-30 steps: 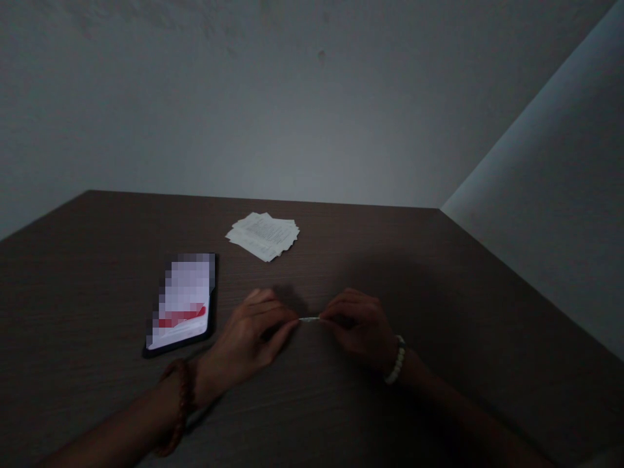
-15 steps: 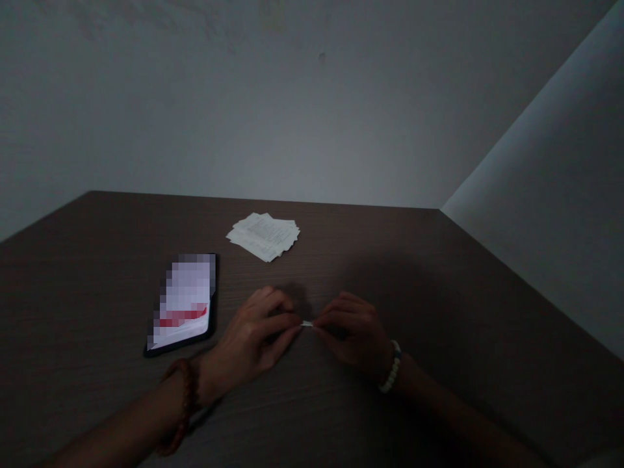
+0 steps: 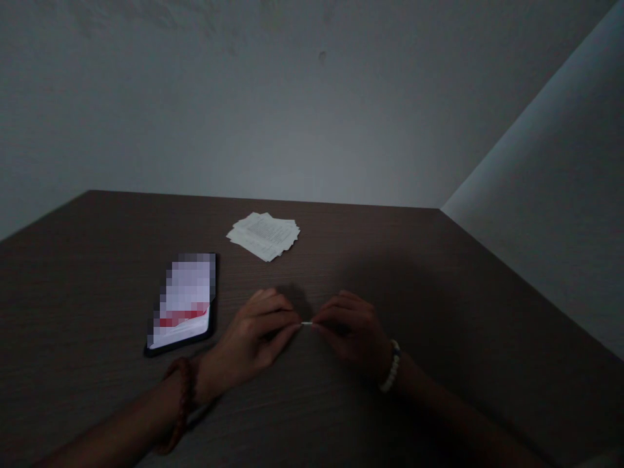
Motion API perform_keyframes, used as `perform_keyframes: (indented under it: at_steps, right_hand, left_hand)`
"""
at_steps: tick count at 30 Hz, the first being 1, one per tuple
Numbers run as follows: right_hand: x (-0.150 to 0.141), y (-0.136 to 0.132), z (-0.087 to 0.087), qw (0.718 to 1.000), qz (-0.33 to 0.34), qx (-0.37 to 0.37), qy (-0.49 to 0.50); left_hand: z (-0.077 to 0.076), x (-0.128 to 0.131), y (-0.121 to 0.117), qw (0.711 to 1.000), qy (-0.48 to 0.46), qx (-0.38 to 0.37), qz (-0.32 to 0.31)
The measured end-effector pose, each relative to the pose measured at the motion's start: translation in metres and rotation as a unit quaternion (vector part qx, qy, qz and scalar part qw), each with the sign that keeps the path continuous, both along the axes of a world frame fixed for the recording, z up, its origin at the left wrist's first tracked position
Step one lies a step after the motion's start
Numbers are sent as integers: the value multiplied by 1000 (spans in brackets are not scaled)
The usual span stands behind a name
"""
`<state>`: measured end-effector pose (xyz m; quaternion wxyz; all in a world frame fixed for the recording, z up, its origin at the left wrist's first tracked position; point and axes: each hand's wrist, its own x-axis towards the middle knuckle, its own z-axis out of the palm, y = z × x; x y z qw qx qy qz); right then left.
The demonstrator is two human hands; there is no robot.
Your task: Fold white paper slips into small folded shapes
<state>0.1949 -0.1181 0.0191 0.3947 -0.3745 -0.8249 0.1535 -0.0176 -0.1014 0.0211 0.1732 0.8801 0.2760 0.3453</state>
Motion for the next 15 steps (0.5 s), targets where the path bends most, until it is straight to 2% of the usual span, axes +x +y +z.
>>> perform_keyframes:
  at_steps: [8, 11, 15]
  right_hand:
    - [-2, 1, -5, 989, -95, -111, 39]
    - [-3, 2, -9, 988, -98, -113, 35]
    - [-4, 5, -12, 993, -84, -83, -31]
  left_hand:
    - [-2, 0, 5, 997, -1, -74, 39]
    - [-3, 2, 6, 995, 32, -77, 50]
    - [-7, 3, 7, 996, 78, -36, 35]
